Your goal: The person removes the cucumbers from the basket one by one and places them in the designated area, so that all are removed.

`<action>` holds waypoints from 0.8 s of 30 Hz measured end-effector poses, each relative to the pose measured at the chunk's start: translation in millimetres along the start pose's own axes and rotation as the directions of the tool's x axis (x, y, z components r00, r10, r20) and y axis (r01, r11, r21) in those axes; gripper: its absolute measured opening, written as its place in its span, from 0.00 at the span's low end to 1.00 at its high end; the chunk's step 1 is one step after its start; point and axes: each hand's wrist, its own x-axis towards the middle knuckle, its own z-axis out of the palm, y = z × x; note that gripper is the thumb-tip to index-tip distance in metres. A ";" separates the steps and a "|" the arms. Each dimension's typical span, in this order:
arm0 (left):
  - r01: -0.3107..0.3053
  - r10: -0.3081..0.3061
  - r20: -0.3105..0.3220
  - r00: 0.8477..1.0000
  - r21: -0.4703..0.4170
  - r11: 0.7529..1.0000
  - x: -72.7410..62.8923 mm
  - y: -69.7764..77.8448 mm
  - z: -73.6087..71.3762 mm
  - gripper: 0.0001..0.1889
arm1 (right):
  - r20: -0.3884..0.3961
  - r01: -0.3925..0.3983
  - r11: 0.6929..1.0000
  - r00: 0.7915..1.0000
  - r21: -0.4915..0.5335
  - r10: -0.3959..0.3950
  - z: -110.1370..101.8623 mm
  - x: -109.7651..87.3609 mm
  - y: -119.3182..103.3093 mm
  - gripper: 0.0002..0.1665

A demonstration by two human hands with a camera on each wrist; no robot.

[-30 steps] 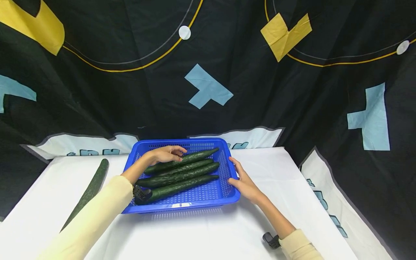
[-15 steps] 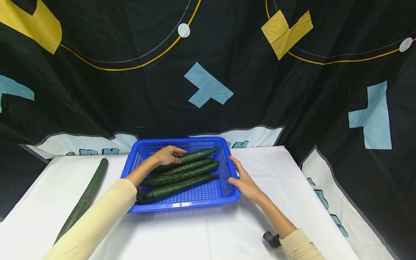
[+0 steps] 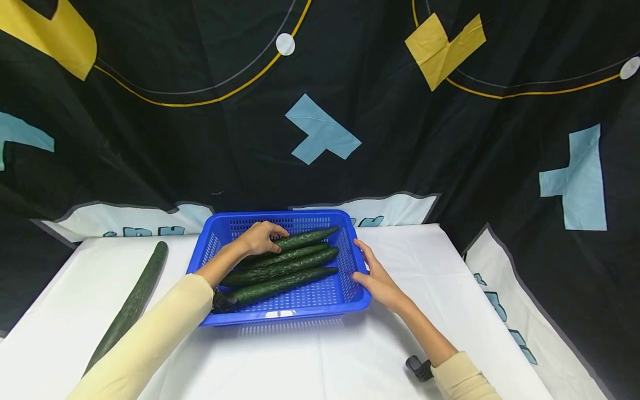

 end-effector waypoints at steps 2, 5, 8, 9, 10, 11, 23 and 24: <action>0.011 -0.010 0.014 1.000 -0.015 1.000 0.1 0.5 -0.2 0.24 | -0.001 -0.002 1.000 1.000 -0.001 0.002 -0.5 -0.2 -0.1 0.50; 0.013 -0.013 0.030 0.999 -0.010 1.000 0.9 0.3 0.8 0.25 | 0.001 -0.002 1.000 1.000 0.002 0.002 -0.9 -0.1 -0.5 0.50; 0.006 -0.006 0.044 0.999 -0.007 1.000 2.1 0.5 3.2 0.29 | 0.005 -0.002 1.000 1.000 0.002 0.002 -0.9 -0.1 -1.2 0.49; 0.004 -0.004 0.048 0.999 -0.003 1.000 2.7 0.7 4.0 0.30 | 0.005 -0.001 1.000 1.000 0.002 0.001 -0.9 -0.2 -1.3 0.49; 0.001 -0.001 0.051 0.999 -0.002 1.000 2.9 1.2 4.5 0.31 | 0.005 -0.001 1.000 1.000 0.002 0.001 -0.9 -0.2 -1.4 0.49; 0.002 -0.002 0.052 0.999 -0.006 1.000 2.9 1.9 4.8 0.31 | 0.004 0.000 1.000 1.000 0.003 0.000 -0.8 -0.2 -1.5 0.49; -0.104 0.102 -0.016 0.995 -0.135 0.985 -4.7 15.0 -18.4 0.30 | 0.002 -0.008 1.000 1.000 -0.004 0.008 -0.7 -0.4 0.6 0.49; -0.125 0.121 -0.035 0.992 -0.159 0.979 -5.7 17.3 -22.0 0.30 | 0.001 -0.007 1.000 1.000 -0.006 0.007 -0.8 -0.5 1.0 0.49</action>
